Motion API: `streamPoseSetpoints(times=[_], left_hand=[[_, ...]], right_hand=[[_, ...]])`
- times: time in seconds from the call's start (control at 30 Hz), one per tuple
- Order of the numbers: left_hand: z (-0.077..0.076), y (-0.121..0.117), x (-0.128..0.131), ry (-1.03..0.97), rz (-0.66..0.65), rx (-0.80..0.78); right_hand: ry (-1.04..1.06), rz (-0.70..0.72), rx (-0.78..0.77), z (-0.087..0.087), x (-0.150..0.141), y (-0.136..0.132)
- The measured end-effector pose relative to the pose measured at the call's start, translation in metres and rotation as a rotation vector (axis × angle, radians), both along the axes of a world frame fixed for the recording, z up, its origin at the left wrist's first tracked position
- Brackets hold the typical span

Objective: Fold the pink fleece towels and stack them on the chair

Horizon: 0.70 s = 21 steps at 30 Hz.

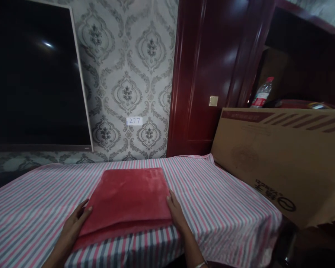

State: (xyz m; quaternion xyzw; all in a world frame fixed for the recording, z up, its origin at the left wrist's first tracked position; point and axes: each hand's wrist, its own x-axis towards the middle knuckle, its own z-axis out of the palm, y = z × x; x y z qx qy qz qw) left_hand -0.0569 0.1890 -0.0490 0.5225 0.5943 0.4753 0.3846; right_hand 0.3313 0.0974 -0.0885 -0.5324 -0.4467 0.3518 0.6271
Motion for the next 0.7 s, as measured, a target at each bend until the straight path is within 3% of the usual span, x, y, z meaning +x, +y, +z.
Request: streamPoseSetpoints(times=[0.13,0.3,0.37,0.57,0.7], left_hand=[[0.007,-0.004,0.002,-0.065,-0.011,-0.056],[0.030,0.008,-0.002,-0.285,-0.070,-0.224],[0.040,0.016,-0.001,-0.282,-0.070,-0.251],[0.058,0.031,0.008,-0.172,-0.111,-0.266],[0.057,0.036,0.012,-0.172,-0.191,-0.254]], right_hand=[[0.040,0.088,-0.029,0.010,0.006,0.005],[0.144,0.249,0.025,0.038,0.009,0.025],[0.188,0.285,0.036,0.044,0.009,0.035],[0.364,0.239,-0.028,0.035,0.010,0.054],[0.366,0.354,-0.001,0.040,0.001,0.054]])
